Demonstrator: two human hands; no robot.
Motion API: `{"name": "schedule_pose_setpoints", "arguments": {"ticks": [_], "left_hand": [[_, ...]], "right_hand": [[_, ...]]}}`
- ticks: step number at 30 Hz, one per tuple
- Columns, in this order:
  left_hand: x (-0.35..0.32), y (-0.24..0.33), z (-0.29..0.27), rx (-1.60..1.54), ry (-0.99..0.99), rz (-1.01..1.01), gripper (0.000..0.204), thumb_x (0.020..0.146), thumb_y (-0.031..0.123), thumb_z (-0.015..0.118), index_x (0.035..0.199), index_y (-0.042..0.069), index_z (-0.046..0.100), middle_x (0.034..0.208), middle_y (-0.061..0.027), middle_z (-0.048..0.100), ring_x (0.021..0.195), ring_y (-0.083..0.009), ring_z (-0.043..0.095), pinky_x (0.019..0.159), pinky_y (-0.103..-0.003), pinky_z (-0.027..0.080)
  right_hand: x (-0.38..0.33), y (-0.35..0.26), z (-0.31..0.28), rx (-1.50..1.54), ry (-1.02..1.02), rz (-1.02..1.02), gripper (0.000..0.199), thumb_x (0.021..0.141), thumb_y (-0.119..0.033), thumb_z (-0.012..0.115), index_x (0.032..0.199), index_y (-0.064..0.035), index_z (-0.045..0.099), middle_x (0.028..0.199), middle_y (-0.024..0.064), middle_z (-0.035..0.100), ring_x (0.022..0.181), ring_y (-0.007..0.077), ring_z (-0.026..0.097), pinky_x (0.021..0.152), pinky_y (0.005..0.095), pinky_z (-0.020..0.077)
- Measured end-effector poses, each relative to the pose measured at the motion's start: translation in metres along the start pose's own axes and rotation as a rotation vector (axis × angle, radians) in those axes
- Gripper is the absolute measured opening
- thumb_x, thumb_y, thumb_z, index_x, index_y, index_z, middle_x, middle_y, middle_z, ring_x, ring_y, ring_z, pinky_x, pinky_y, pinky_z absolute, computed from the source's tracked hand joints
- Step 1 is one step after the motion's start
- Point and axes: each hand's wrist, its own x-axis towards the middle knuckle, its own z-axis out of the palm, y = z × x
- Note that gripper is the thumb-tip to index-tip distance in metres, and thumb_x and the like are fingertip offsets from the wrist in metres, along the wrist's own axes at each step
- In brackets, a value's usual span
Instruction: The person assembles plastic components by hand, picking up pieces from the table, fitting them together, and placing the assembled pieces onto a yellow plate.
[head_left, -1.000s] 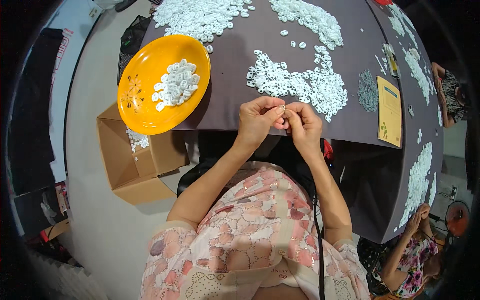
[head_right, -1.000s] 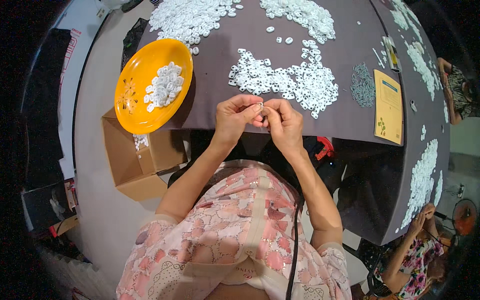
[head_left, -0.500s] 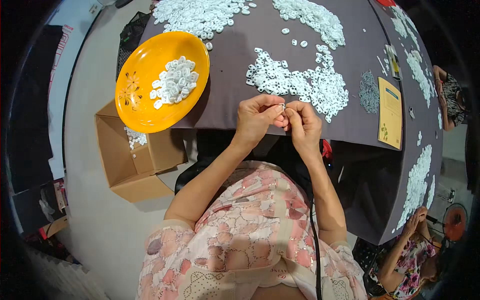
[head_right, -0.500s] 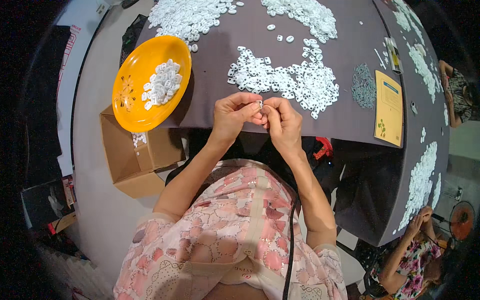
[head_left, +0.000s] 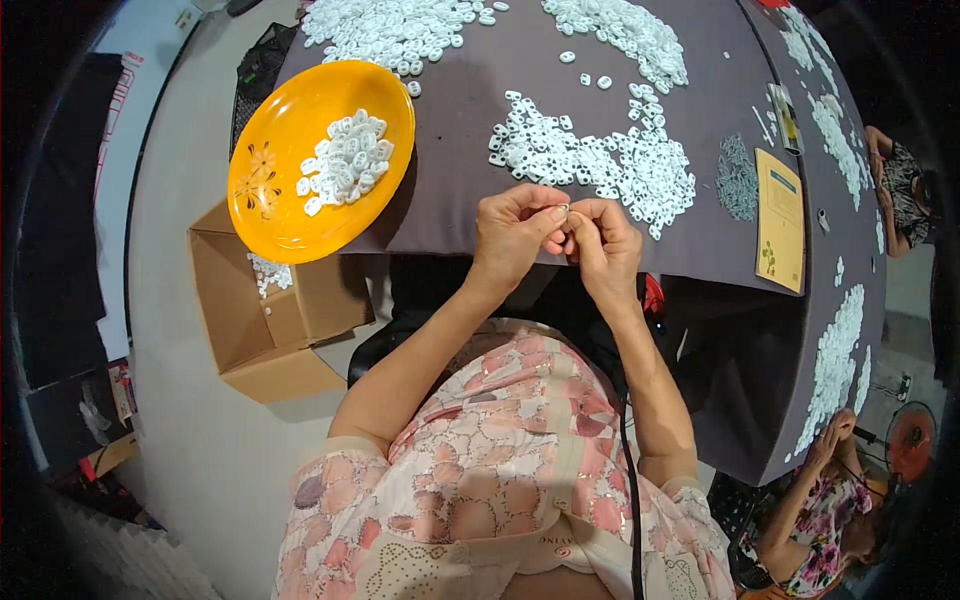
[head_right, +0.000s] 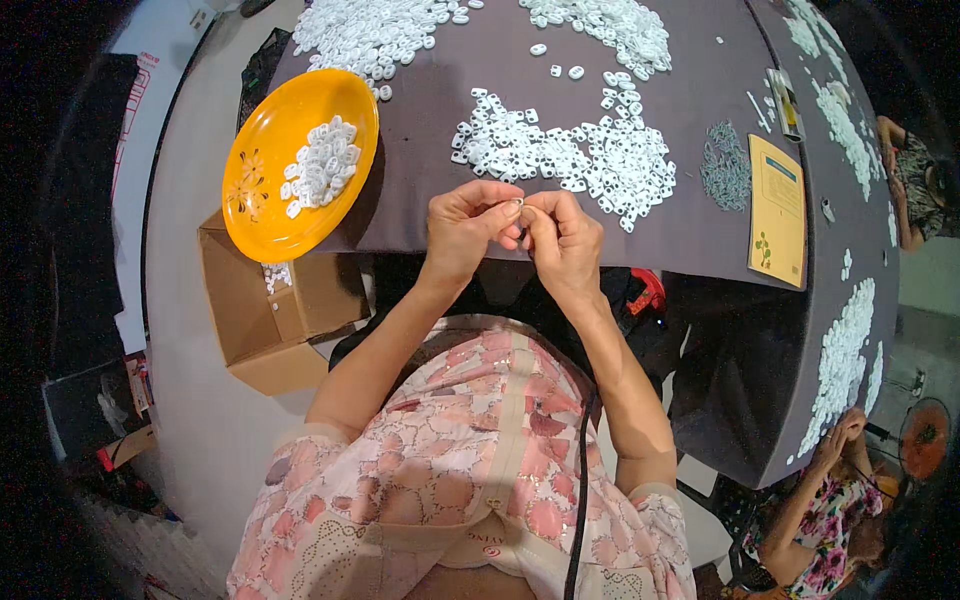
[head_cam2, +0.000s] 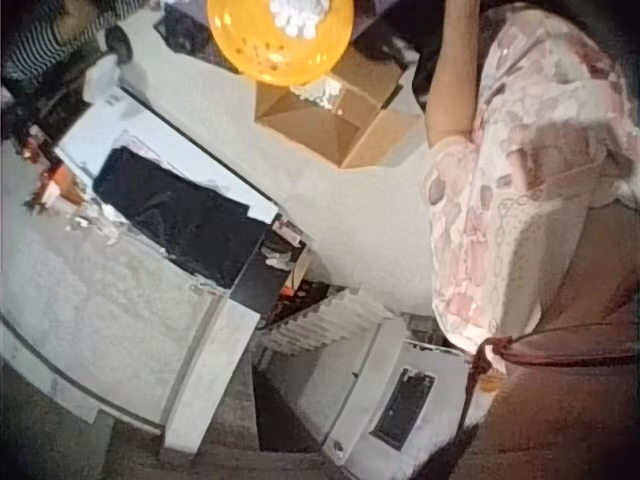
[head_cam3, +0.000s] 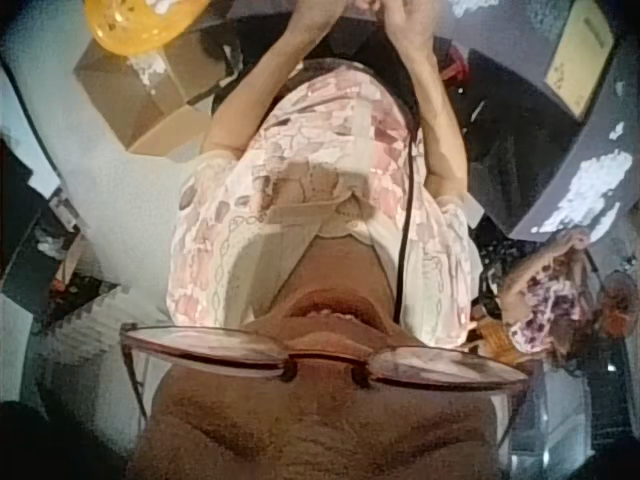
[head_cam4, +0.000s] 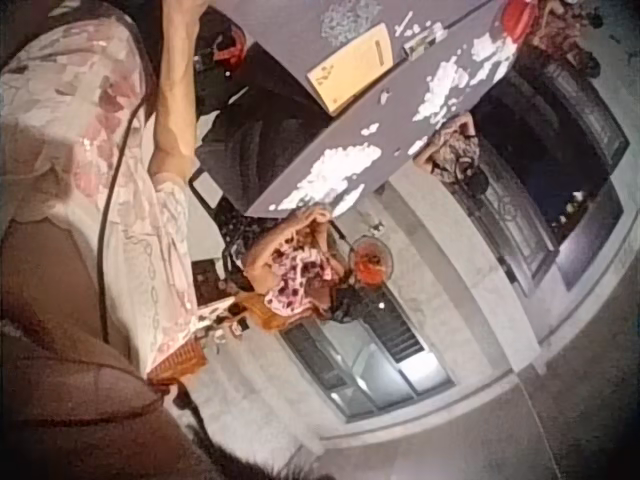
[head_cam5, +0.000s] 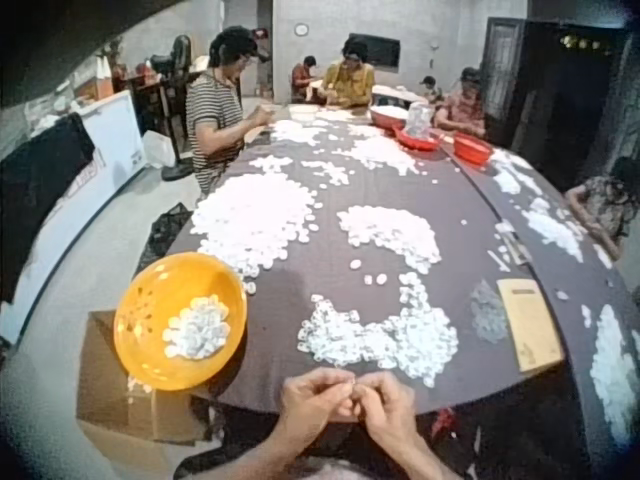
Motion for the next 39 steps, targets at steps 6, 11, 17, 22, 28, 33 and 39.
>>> {"name": "schedule_pose_setpoints", "arguments": {"ticks": [6, 11, 17, 22, 28, 33, 39], "left_hand": [[0.002, 0.004, 0.001, -0.078, 0.008, -0.055, 0.012, 0.082, -0.002, 0.059, 0.092, -0.007, 0.063, 0.075, -0.0085, 0.064, 0.059, -0.0092, 0.060, 0.055, -0.021, 0.053], [0.002, 0.006, 0.002, -0.111, 0.023, -0.056, 0.012, 0.082, -0.002, 0.059, 0.092, -0.007, 0.063, 0.075, -0.0094, 0.064, 0.060, -0.0110, 0.062, 0.056, -0.022, 0.054], [0.002, 0.002, 0.001, -0.044, -0.005, -0.008, 0.010, 0.083, -0.003, 0.058, 0.091, -0.007, 0.063, 0.075, -0.0093, 0.064, 0.060, -0.0113, 0.062, 0.056, -0.022, 0.054], [-0.002, 0.001, 0.002, -0.078, 0.008, 0.002, 0.010, 0.083, -0.002, 0.058, 0.091, -0.007, 0.062, 0.077, -0.0104, 0.064, 0.062, -0.0124, 0.062, 0.058, -0.022, 0.054], [0.001, 0.003, -0.015, -0.132, -0.037, -0.012, 0.009, 0.082, 0.000, 0.061, 0.089, -0.004, 0.062, 0.075, -0.0075, 0.063, 0.064, -0.0114, 0.061, 0.059, -0.023, 0.053], [0.004, 0.006, -0.019, -0.150, -0.004, -0.032, 0.010, 0.081, 0.001, 0.062, 0.090, -0.002, 0.062, 0.076, -0.0073, 0.063, 0.064, -0.0125, 0.062, 0.057, -0.024, 0.052], [0.007, 0.008, -0.019, -0.143, -0.055, -0.006, 0.007, 0.082, 0.001, 0.062, 0.089, -0.001, 0.064, 0.075, -0.0049, 0.062, 0.063, -0.0104, 0.061, 0.057, -0.022, 0.052]], "right_hand": [[-0.001, -0.003, -0.001, 0.100, -0.009, 0.082, 0.008, 0.088, -0.004, 0.054, 0.089, 0.0014, 0.059, 0.069, 0.0011, 0.061, 0.056, 0.0034, 0.052, 0.048, 0.0182, 0.0424], [-0.002, -0.005, -0.002, 0.099, -0.027, 0.048, 0.009, 0.089, -0.005, 0.053, 0.092, 0.0021, 0.059, 0.073, 0.0019, 0.061, 0.059, 0.0034, 0.053, 0.051, 0.0179, 0.0442], [0.001, -0.006, 0.000, 0.011, -0.005, 0.041, 0.010, 0.088, -0.005, 0.053, 0.086, 0.0024, 0.059, 0.068, 0.0018, 0.061, 0.057, 0.0032, 0.052, 0.049, 0.0183, 0.0424], [0.003, -0.010, -0.003, 0.067, -0.046, 0.091, 0.010, 0.089, -0.006, 0.054, 0.088, 0.0013, 0.060, 0.067, 0.0008, 0.060, 0.056, 0.0028, 0.051, 0.048, 0.0174, 0.0413], [0.013, -0.019, -0.013, -0.036, -0.262, 0.039, 0.013, 0.086, -0.003, 0.055, 0.096, -0.0006, 0.063, 0.073, 0.0017, 0.060, 0.060, 0.0060, 0.053, 0.053, 0.0206, 0.0430], [0.062, -0.033, -0.031, -0.468, -0.206, -0.117, 0.015, 0.083, -0.003, 0.058, 0.097, 0.0015, 0.063, 0.069, 0.0029, 0.060, 0.058, 0.0073, 0.051, 0.053, 0.0226, 0.0409], [0.141, -0.017, -0.041, -0.730, -0.058, -0.272, 0.015, 0.078, 0.002, 0.055, 0.092, 0.0010, 0.063, 0.078, 0.0139, 0.063, 0.066, 0.0224, 0.061, 0.061, 0.0324, 0.0464]]}}
